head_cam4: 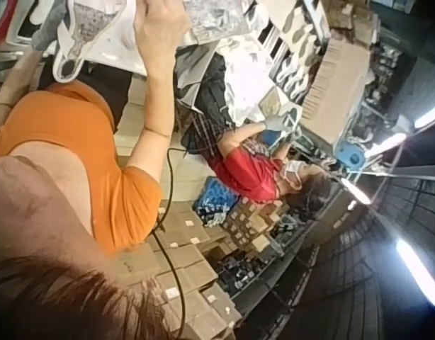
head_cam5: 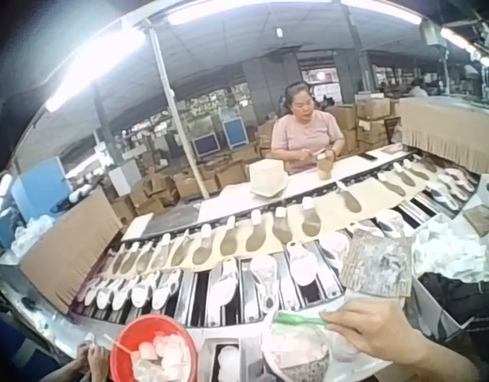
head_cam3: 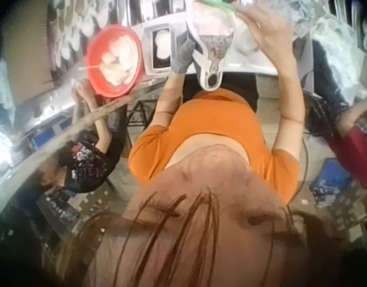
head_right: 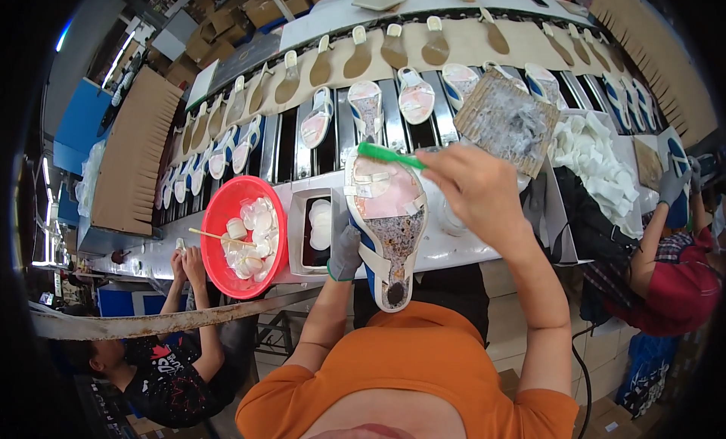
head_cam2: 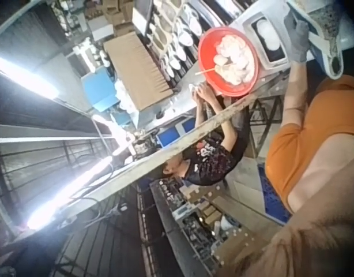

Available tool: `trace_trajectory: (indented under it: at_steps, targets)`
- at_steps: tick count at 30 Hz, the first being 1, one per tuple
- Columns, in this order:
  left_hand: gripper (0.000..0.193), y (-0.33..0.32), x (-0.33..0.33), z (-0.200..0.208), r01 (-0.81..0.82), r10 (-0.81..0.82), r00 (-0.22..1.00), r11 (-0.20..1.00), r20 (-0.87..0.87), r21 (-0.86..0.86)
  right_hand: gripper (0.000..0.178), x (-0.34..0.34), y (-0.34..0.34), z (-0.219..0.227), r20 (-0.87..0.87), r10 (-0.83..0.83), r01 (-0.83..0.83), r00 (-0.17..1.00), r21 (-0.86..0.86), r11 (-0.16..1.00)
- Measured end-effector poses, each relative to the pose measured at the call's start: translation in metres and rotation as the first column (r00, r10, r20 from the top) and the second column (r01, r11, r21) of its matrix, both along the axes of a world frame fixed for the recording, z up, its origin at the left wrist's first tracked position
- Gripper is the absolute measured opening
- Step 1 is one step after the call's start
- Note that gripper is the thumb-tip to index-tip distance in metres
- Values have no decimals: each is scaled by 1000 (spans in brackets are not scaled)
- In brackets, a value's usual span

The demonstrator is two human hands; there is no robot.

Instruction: Applying adhesive to shoe soles at a factory assembly line.

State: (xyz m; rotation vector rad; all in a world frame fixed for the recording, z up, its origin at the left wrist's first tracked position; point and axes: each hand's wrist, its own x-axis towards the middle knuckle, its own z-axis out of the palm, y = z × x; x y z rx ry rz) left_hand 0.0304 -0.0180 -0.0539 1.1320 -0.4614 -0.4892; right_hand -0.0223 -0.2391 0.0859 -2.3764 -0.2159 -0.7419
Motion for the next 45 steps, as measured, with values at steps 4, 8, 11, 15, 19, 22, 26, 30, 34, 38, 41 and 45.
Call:
trace_trajectory:
  at_steps: [4,8,11,15,19,22,26,30,34,38,41,45]
  targets:
    - [81,-1,0,1,-32,29,998,999,-63,-35,23,-21,6,-6,-12,64,-65,998,-162,985]
    - [82,4,7,-10,46,-45,995,999,-88,11,23,-10,-12,-5,-184,132,-138,974,-21,990]
    - [80,-2,7,-13,41,-43,995,999,-92,-27,21,-2,-11,-7,-140,48,-56,989,-57,997]
    - [70,3,16,-13,-34,40,995,997,-95,66,18,-12,-6,-3,-160,190,-199,969,-42,979]
    - [58,-13,50,-5,-279,206,871,954,-445,-104,20,-16,-16,-7,-243,325,-264,914,254,931]
    - [61,-12,92,12,-595,521,787,783,-330,-181,21,-26,-35,-13,-206,93,9,974,444,896]
    - [68,-24,171,35,-879,786,460,336,-413,-339,22,-50,-67,-37,-103,-4,67,995,620,782]
    - [85,-13,268,16,-990,965,91,114,-247,82,25,-59,-68,-44,-48,-31,54,998,631,774]
    - [84,36,350,-25,-970,943,-212,-171,-257,173,30,-56,-71,-52,-26,-38,45,999,698,715]
    - [71,29,381,-60,-968,907,-242,-201,-345,149,31,-59,-76,-54,-59,-112,119,992,743,659]
    - [46,57,393,-88,-983,710,-180,-160,-680,93,32,-54,-77,-54,-27,-85,77,996,743,665]
    - [41,29,375,-92,-973,620,-153,42,-769,227,35,-53,-74,-57,-62,-89,106,994,731,674]
